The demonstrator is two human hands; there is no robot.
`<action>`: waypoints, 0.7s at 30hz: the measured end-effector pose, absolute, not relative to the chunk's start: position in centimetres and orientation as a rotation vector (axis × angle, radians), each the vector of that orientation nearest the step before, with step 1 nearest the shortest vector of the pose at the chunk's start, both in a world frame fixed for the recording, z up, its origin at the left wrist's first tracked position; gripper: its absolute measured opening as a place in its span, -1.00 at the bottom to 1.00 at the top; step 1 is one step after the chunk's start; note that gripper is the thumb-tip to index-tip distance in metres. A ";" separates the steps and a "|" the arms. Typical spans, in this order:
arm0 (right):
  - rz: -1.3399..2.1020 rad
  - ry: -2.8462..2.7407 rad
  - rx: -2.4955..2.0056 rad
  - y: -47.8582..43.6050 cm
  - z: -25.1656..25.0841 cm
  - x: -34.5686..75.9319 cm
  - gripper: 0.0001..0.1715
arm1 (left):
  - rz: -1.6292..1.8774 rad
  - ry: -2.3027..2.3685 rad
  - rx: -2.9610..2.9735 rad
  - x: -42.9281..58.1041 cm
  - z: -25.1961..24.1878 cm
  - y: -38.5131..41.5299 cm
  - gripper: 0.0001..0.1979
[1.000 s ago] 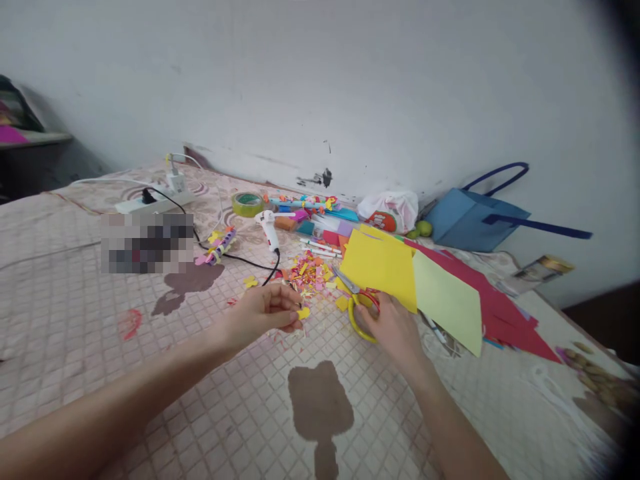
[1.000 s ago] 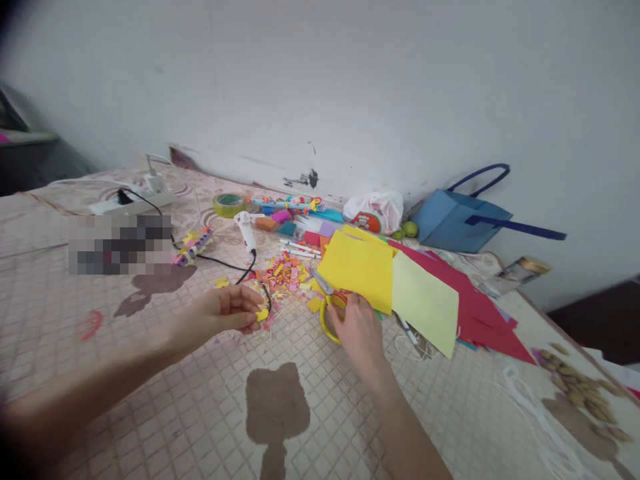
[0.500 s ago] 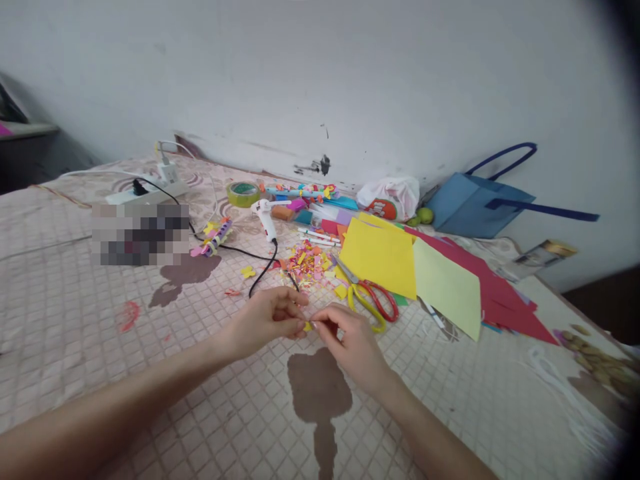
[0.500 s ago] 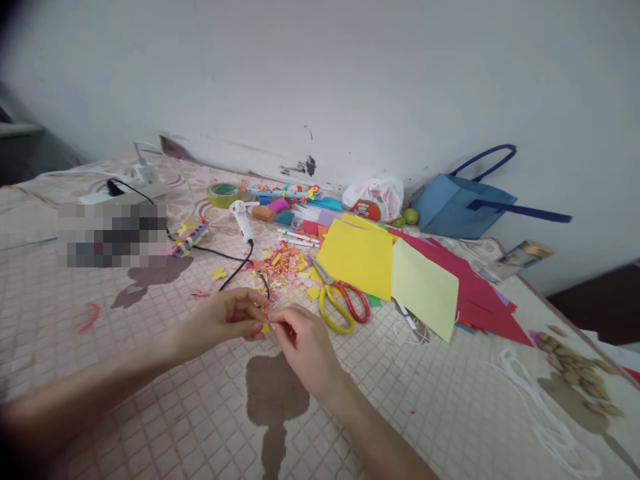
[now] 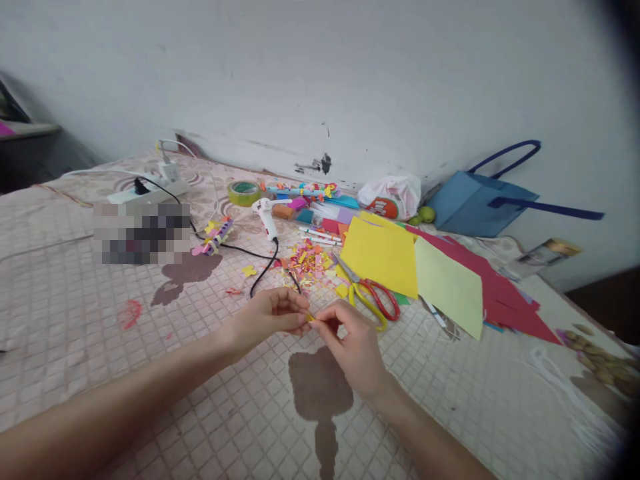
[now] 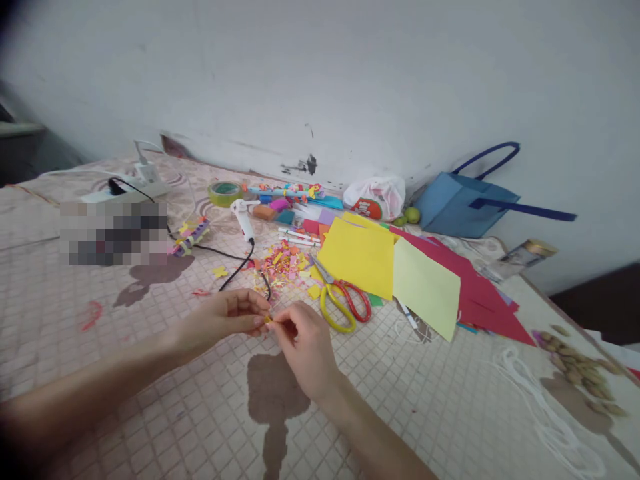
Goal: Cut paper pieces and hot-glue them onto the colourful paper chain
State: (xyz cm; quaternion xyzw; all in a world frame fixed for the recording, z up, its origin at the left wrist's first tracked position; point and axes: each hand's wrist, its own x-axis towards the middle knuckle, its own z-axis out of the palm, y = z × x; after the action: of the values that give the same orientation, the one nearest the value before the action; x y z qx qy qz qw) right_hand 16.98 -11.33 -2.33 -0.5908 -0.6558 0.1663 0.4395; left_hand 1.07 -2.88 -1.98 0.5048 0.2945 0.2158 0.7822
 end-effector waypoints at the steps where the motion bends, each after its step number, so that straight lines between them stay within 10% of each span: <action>1: 0.522 -1.553 -1.470 -11.3 -2.3 17.0 -0.89 | 0.462 0.624 1.088 1.0 -2.0 -2.8 -0.70; 9: 1.293 -0.932 -1.261 -10.6 -3.2 16.9 -0.73 | 0.469 0.586 1.198 1.0 -2.0 -2.4 -0.73; 21: 1.264 -1.034 -1.312 -10.9 -3.0 16.6 -0.65 | 0.471 0.688 1.244 1.0 -1.8 -2.7 -0.71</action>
State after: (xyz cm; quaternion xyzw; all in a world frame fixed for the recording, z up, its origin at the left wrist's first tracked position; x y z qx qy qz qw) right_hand 16.60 -10.87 -3.04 -0.5426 -0.4274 0.5228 0.4997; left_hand 1.05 -2.74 -1.79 0.5656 0.3125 0.2139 0.7326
